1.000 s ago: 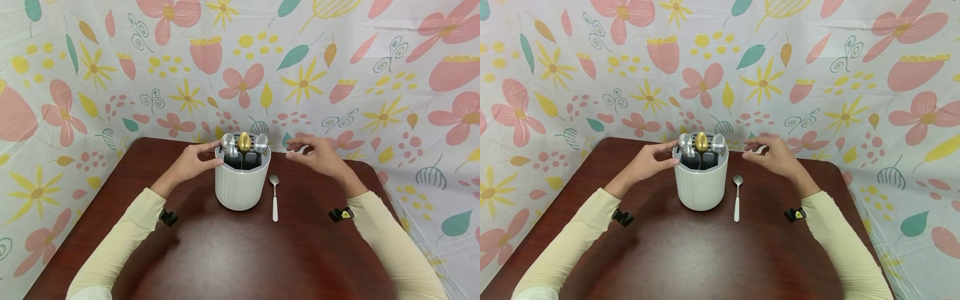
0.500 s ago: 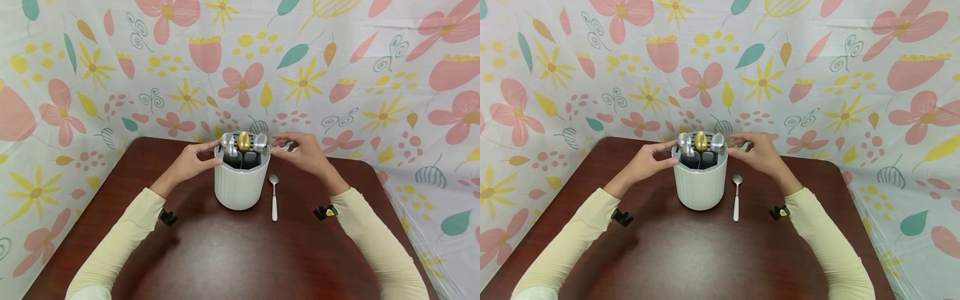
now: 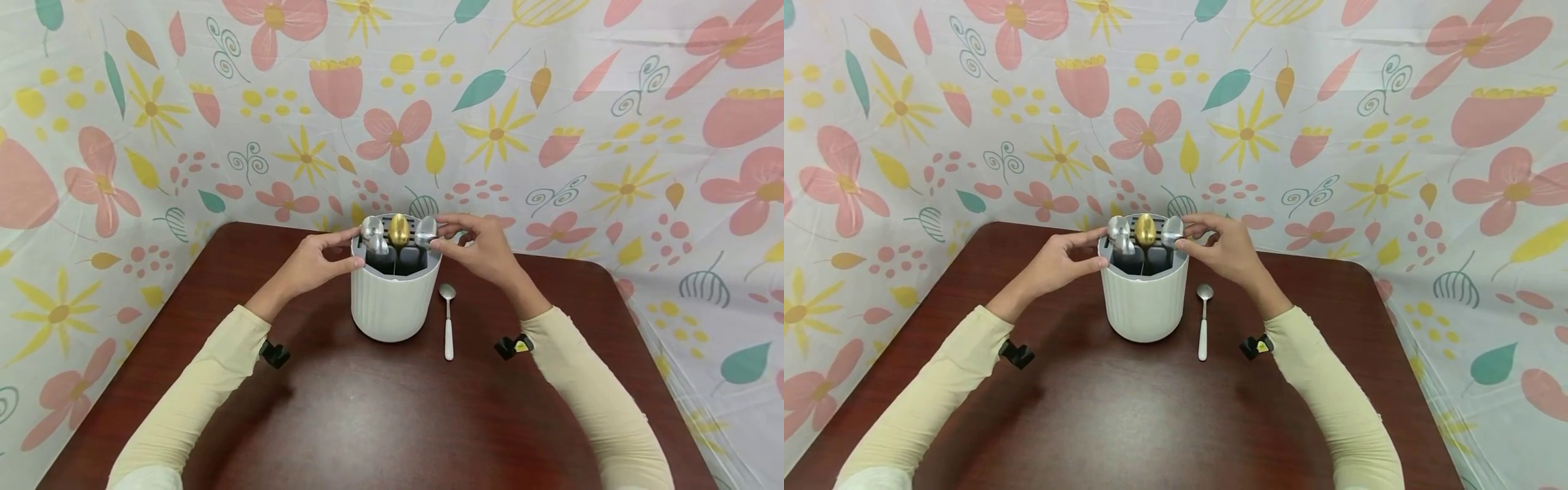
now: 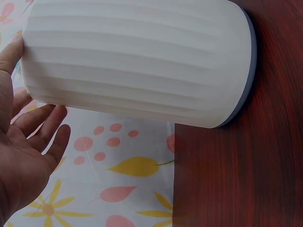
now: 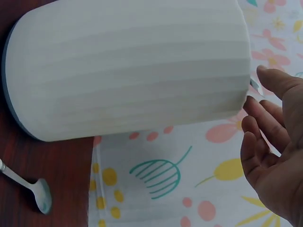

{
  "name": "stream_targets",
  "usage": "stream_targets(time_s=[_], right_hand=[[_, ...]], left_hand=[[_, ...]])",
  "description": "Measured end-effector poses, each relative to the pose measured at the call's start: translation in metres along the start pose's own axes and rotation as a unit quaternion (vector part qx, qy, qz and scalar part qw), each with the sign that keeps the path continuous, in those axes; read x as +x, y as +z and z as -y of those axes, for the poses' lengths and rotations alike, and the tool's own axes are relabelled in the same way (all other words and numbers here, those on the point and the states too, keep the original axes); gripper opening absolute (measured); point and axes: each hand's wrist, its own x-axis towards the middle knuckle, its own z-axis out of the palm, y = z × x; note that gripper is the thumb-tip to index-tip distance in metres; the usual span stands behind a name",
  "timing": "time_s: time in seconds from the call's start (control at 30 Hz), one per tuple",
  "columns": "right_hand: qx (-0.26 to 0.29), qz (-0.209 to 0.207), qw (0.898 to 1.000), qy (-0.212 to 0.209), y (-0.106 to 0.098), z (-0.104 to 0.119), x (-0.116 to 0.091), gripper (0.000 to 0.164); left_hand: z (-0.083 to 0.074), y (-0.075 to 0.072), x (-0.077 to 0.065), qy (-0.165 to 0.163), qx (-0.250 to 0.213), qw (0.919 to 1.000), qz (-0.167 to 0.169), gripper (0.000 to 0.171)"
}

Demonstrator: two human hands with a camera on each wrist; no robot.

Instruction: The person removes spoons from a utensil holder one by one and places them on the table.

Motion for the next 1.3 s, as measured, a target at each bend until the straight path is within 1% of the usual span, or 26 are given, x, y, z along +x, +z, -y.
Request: stream_targets(time_s=[0.23, 0.4, 0.6, 0.83, 0.9, 1.0, 1.1, 1.2, 1.3], right_hand=[[0.017, -0.006, 1.0, 0.023, 0.012, -0.028, 0.003, 0.045], [0.035, -0.009, 0.999, 0.018, 0.013, -0.034, 0.002, 0.047], [0.035, -0.009, 0.999, 0.016, 0.014, -0.029, 0.001, 0.048], [0.04, -0.002, 0.999, -0.006, 0.01, 0.0, -0.003, 0.044], [0.045, 0.002, 0.999, -0.011, 0.009, 0.005, -0.004, 0.044], [0.058, 0.009, 0.998, -0.015, 0.008, 0.006, -0.004, 0.045], [0.08, 0.019, 0.997, -0.008, 0.008, 0.003, -0.004, 0.045], [0.107, 0.029, 0.994, 0.012, 0.007, 0.0, -0.003, 0.045], [0.135, 0.032, 0.99, 0.033, 0.008, -0.012, 0.0, 0.045]], left_hand=[[0.0, 0.0, 0.002, -0.006, 0.003, 1.0, 0.005, 0.063], [-0.001, -0.001, 0.0, 0.001, -0.002, 1.0, 0.001, 0.062], [0.0, -0.002, 0.0, 0.009, -0.008, 0.9999, 0.001, 0.062], [0.002, -0.001, 0.0, 0.006, -0.014, 0.9999, 0.001, 0.063], [0.001, -0.001, 0.001, 0.003, -0.015, 0.9999, 0.003, 0.063], [0.0, -0.001, 0.001, -0.002, -0.016, 0.9998, 0.006, 0.063], [0.001, 0.0, 0.0, -0.001, -0.018, 0.9998, 0.005, 0.063], [0.002, -0.001, -0.001, 0.008, -0.016, 0.9998, 0.004, 0.062], [0.003, -0.001, -0.001, 0.018, -0.009, 0.9998, 0.003, 0.062]])
